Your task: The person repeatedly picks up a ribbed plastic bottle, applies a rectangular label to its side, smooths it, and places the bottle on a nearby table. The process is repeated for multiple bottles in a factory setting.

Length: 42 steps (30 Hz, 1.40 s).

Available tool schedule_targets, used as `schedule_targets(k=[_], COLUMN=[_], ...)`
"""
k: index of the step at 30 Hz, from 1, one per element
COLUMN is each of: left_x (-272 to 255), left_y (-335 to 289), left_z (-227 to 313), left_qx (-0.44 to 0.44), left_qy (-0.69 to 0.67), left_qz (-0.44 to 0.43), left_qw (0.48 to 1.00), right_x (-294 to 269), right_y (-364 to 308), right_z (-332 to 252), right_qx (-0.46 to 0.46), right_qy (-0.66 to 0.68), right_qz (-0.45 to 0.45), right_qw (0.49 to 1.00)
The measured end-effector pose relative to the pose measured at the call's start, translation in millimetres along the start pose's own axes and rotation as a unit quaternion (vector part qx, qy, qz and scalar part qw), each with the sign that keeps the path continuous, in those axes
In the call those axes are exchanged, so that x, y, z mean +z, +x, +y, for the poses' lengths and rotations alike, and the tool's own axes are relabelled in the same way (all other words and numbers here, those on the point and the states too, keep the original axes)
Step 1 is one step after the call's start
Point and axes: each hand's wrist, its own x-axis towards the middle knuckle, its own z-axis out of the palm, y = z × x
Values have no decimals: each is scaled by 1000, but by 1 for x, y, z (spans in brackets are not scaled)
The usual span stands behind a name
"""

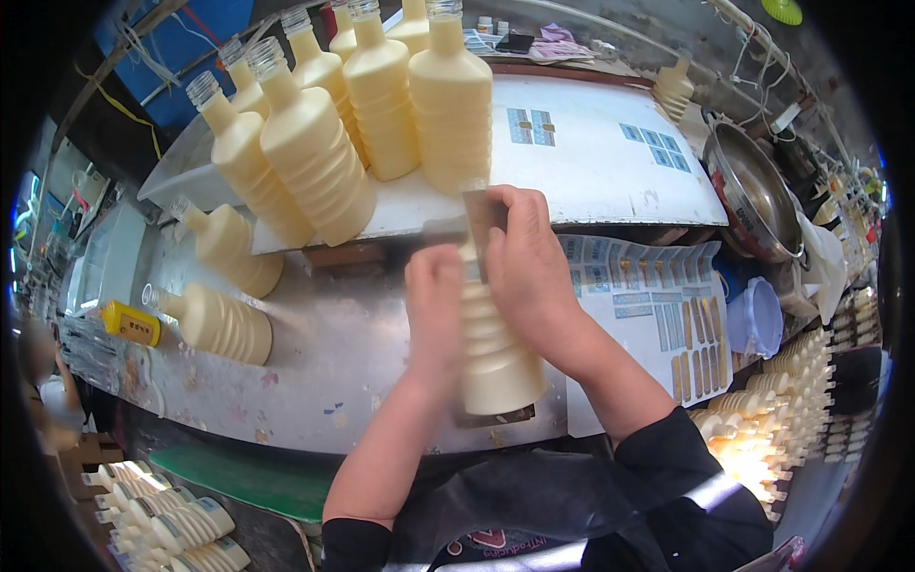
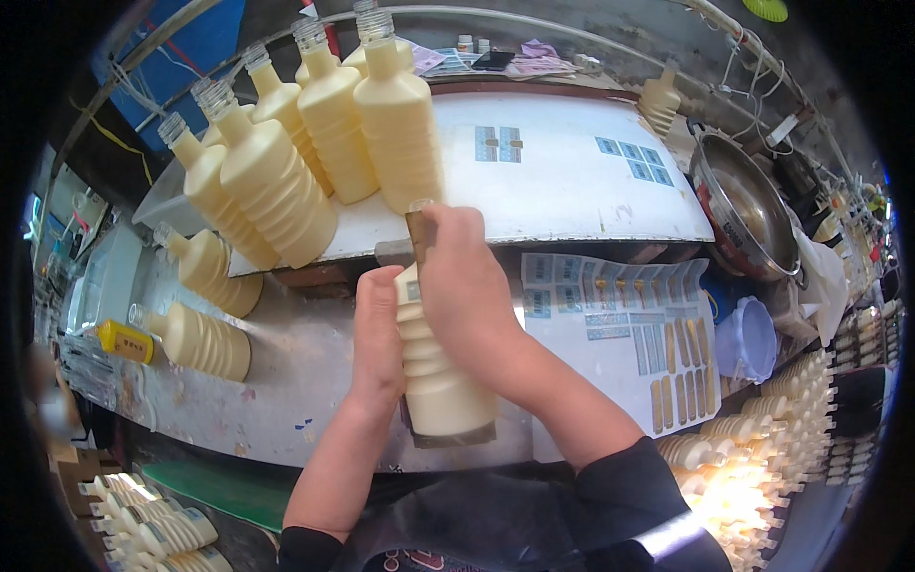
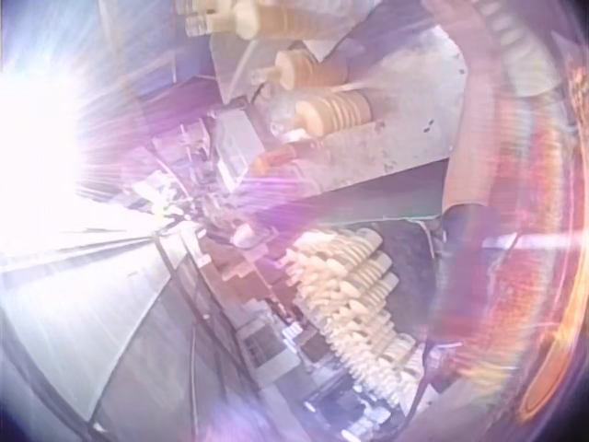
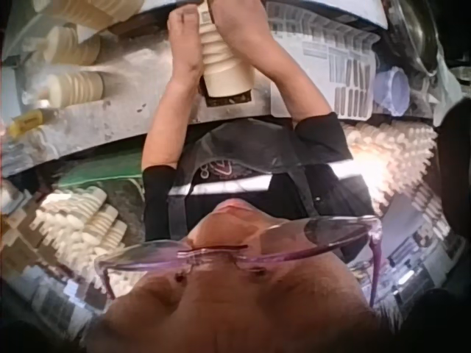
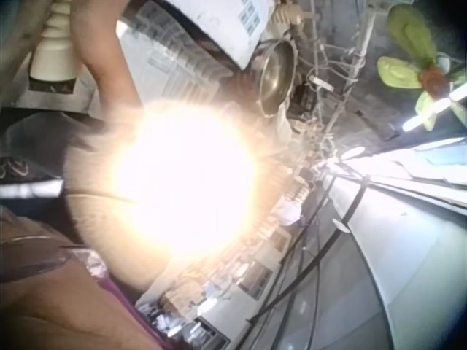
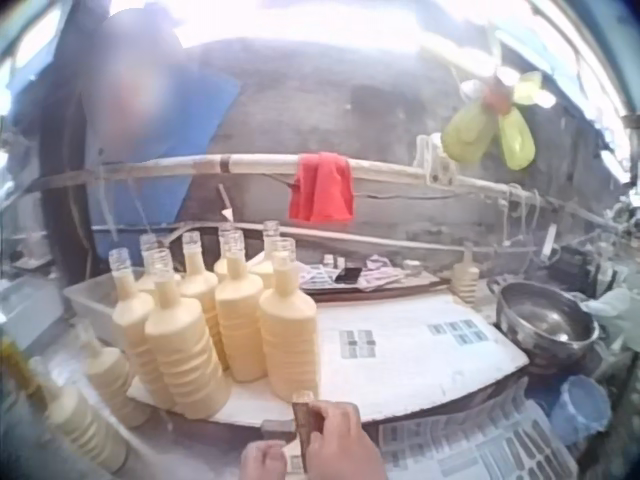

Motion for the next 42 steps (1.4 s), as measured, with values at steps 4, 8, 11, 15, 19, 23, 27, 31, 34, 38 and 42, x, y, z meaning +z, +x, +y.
schedule_targets(k=[4, 8, 11, 15, 19, 23, 27, 31, 34, 38, 42], left_x=[1, -2, -6, -5, -3, -8, -8, 1, 8, 8, -2], left_y=[5, 4, 6, 6, 7, 7, 5, -1, -5, -4, 0], left_z=[0, 1, -2, 8, 5, -2, -1, 12, 22, 15, 6], left_qx=[-55, -35, -32, -73, -62, -63, -74, -101, -115, -14, -8], left_qy=[10, -34, -47, 4, 21, -52, -52, -83, -84, 47, 5], left_qz=[-3, -17, -26, -35, -46, -67, -46, -20, 4, -9, -70], left_qw=[998, 999, 998, 997, 997, 994, 995, 991, 990, 999, 998], right_x=[-7, -4, 1, -9, -3, 3, -11, -5, -5, 16, 28], right_y=[-5, -14, -16, -7, -11, -16, -7, -7, 2, 6, 10], right_z=[31, 60, 74, 76, 72, 79, 65, 42, 15, -12, -32], right_qx=[35, 23, 15, -36, 21, 13, 1, -1, 25, 35, -21], right_qy=[22, 61, 78, 70, 159, 103, 99, 118, 100, 64, -98], right_qz=[17, 60, 79, 92, 70, 96, 88, 68, 34, -9, -63], right_qw=[999, 996, 994, 993, 985, 990, 991, 991, 994, 997, 993])
